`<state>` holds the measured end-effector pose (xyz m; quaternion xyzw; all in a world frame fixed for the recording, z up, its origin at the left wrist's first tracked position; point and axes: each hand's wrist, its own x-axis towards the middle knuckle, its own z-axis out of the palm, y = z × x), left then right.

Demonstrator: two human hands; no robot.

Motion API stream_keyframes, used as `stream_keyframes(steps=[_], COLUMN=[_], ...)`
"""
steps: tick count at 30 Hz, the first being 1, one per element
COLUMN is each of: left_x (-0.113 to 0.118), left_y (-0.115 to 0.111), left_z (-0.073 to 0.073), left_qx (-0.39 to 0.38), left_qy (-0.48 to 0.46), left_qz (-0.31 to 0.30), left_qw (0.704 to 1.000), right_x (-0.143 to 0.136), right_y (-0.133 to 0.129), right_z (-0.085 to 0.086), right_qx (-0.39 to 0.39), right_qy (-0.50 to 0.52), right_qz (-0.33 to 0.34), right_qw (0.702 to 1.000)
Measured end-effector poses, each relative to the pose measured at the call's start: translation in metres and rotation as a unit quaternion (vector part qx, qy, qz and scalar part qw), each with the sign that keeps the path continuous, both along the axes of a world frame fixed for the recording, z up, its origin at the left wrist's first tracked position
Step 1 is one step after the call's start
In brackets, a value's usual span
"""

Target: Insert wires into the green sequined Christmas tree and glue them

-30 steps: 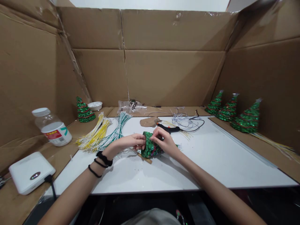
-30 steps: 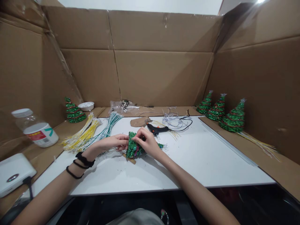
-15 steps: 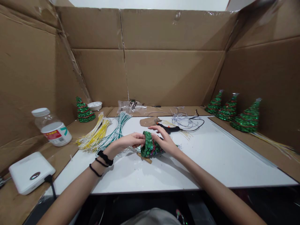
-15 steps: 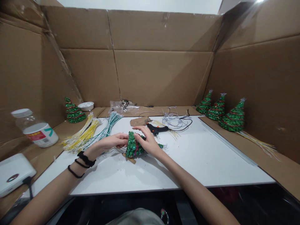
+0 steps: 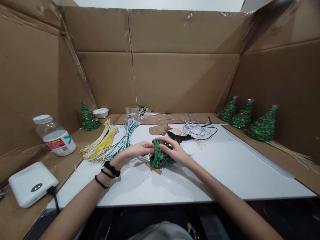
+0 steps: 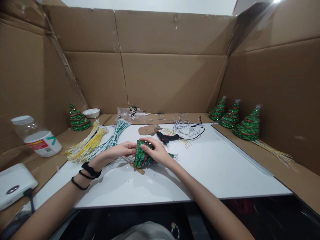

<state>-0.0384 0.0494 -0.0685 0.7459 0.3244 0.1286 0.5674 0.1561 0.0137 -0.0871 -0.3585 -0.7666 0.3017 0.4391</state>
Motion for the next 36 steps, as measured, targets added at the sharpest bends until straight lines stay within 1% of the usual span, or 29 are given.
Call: stream_keyframes(steps=[9, 24, 30, 36], left_x=[0.0022, 0.0, -0.0005, -0.0013], left_y=[-0.005, -0.0027, -0.0014, 0.0014], left_z=[0.0052, 0.0024, 0.0022, -0.0006], left_qx=[0.006, 0.014, 0.03, 0.037], left_qy=[-0.016, -0.01, -0.003, 0.004], left_qz=[0.005, 0.001, 0.005, 0.011], left_qw=[1.0, 1.0, 1.0, 0.999], right_x=[0.0003, 0.0022, 0.0033, 0.0031], right_y=[0.0011, 0.0007, 0.0003, -0.0004], right_z=[-0.0004, 0.0043, 0.0056, 0.0051], right_qx=[0.008, -0.025, -0.021, -0.022], right_qy=[-0.001, -0.008, -0.015, -0.014], right_qz=[0.004, 0.021, 0.03, 0.021], right_qw=[1.0, 0.999, 0.999, 0.999])
